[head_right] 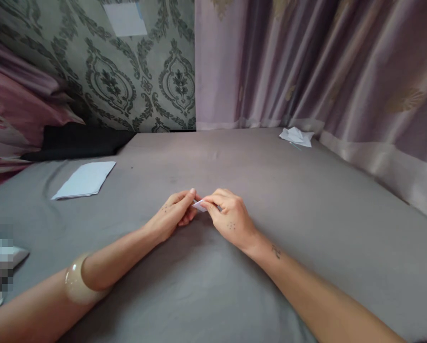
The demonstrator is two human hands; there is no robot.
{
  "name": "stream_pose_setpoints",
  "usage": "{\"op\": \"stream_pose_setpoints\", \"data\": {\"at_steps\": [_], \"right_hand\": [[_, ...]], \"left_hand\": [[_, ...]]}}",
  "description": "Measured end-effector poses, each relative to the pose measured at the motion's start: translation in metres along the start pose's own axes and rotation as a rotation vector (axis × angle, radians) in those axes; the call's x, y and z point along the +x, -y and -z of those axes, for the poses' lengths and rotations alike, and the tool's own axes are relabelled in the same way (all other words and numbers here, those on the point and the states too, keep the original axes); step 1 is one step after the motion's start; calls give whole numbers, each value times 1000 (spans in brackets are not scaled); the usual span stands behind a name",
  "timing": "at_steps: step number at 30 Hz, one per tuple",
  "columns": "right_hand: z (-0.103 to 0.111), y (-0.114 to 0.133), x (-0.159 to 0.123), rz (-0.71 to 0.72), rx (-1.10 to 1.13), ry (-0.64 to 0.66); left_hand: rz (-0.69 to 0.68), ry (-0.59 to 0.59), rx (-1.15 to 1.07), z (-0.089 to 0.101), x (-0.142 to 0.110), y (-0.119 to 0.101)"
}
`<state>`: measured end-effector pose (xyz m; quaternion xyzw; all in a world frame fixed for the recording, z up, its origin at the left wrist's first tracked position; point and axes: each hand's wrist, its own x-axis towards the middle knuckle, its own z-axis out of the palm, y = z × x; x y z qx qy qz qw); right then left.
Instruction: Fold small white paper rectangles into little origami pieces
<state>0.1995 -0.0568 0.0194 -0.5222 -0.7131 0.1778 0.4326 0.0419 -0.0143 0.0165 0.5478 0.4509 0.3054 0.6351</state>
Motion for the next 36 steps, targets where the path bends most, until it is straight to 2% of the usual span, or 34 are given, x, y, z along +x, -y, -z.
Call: {"op": "stream_pose_setpoints", "data": {"at_steps": [2, 4, 7, 11, 19, 26, 32, 36], "right_hand": [[3, -3, 1, -117, 0, 27], [4, -7, 1, -175, 1, 47], [4, -10, 0, -191, 11, 38], [-1, -12, -2, -215, -3, 16], [-6, -11, -2, -198, -59, -17], [-10, -13, -1, -241, 8, -26], [-12, -19, 1, -421, 159, 8], [-13, -19, 2, -454, 203, -2]], "left_hand": [[-222, -97, 192, 2, 0, 2], [-327, -103, 300, 3, 0, 4], [-328, -58, 360, 1, 0, 9], [-350, -80, 384, -1, 2, 11], [-527, -106, 528, -2, 0, 7], [-516, -101, 502, -5, 0, 3], [-430, -74, 478, -5, 2, 2], [-395, -47, 451, -3, 3, 4]]}}
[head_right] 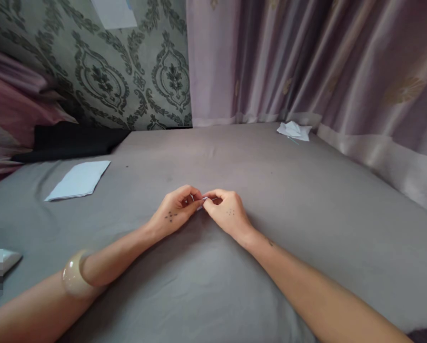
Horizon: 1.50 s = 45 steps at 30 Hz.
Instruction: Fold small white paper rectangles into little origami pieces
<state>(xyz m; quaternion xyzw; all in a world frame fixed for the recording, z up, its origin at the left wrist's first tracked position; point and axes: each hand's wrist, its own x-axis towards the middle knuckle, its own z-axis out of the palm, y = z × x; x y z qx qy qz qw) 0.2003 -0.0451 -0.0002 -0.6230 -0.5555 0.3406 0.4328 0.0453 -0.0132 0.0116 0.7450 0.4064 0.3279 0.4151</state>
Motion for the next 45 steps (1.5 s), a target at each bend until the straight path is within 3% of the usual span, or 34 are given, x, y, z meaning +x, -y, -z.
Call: {"op": "stream_pose_setpoints", "data": {"at_steps": [9, 14, 31, 34, 39, 42, 45], "right_hand": [[-1, 10, -6, 95, -92, -123], [-2, 12, -7, 134, -113, -147], [3, 5, 0, -14, 47, -56], [3, 0, 1, -9, 30, -43], [3, -2, 0, 22, -37, -44], [6, -2, 0, 12, -37, -41], [9, -2, 2, -22, 4, -45]], "left_hand": [[25, -9, -85, 0, 0, 3], [99, 25, -255, -3, 2, 7], [250, 65, -520, 1, 7, 11], [210, 53, -465, 1, 7, 13], [-8, 53, -162, 6, 6, 12], [15, 44, -62, 12, 7, 13], [106, 36, -127, 17, 10, 14]]}}
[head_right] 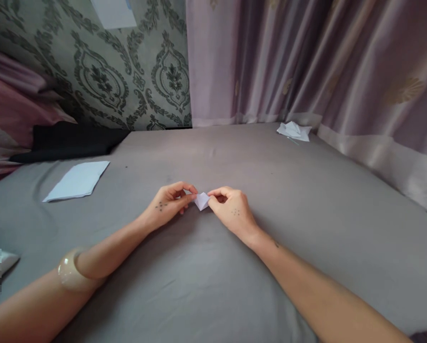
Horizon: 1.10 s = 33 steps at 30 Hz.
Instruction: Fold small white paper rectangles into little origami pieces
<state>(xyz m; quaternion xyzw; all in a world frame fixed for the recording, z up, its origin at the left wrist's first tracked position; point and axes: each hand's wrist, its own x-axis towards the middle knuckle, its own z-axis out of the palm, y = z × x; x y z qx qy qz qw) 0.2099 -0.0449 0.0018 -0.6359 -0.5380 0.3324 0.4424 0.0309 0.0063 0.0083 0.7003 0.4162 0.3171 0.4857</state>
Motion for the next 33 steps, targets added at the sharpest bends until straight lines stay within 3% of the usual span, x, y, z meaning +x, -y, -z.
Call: {"op": "stream_pose_setpoints", "data": {"at_steps": [6, 14, 33], "right_hand": [[6, 5, 3, -69, 250, 12], [13, 5, 6, -118, 545, -4], [11, 21, 2, -235, 604, -23]], "left_hand": [[48, -72, -320, 5, 4, 1], [167, -52, -764, 7, 6, 2], [117, -171, -883, -2, 3, -10]]}}
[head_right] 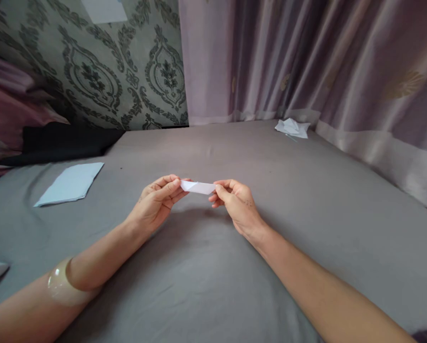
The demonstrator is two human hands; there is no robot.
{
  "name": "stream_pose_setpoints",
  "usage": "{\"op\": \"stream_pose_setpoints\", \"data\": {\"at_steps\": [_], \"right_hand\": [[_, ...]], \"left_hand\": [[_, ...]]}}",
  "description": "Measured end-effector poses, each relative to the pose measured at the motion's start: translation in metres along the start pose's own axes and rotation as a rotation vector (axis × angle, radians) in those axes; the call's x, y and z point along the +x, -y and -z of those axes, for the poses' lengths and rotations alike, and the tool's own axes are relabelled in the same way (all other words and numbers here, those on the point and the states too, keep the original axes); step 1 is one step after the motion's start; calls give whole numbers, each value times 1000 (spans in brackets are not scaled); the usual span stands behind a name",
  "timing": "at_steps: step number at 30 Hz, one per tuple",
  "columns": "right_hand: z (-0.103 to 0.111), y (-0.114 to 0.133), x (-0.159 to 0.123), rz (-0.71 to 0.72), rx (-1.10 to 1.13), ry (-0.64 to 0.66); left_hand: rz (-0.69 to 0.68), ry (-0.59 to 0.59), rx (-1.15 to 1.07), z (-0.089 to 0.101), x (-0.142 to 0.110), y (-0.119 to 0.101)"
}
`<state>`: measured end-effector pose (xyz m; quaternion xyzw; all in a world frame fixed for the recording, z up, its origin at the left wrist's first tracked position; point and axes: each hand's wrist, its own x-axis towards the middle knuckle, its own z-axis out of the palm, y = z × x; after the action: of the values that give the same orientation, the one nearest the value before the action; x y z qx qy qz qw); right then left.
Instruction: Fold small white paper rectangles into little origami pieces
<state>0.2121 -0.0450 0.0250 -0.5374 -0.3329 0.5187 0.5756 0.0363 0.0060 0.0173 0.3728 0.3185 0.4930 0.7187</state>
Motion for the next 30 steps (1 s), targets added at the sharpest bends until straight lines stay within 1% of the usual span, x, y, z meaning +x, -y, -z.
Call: {"op": "stream_pose_setpoints", "data": {"at_steps": [3, 5, 7, 10, 12, 13, 15, 17, 19, 22, 26, 30], "right_hand": [[0, -2, 1, -71, -43, 7], [3, -4, 4, -134, -129, 52], [7, -4, 6, -171, -253, 113], [9, -2, 6, -95, -428, 138], [7, 0, 4, -31, -482, 150], [5, 1, 2, -24, -490, 176], [1, 2, -1, -60, -474, 273], [0, 1, -3, -125, -430, 365], [2, 0, -2, -191, -365, 421], [7, -3, 1, -256, -260, 446], [8, -4, 4, -293, -171, 440], [4, -3, 5, -323, -112, 422]], "left_hand": [[72, -92, -20, -1, 1, 0], [166, -158, 5, 0, 3, 0], [243, -197, 50, 2, 6, 1], [284, -189, 118, 4, 6, 3], [289, -160, 154, 2, 4, 5], [290, -141, 170, 0, 2, 5], [284, -96, 204, -3, -2, 5], [271, -55, 239, -7, -4, 4], [260, -23, 257, -8, -6, 3], [234, 6, 228, -7, -4, 4], [195, 25, 119, -3, 0, 8], [189, -7, 34, -3, 3, 9]]}}
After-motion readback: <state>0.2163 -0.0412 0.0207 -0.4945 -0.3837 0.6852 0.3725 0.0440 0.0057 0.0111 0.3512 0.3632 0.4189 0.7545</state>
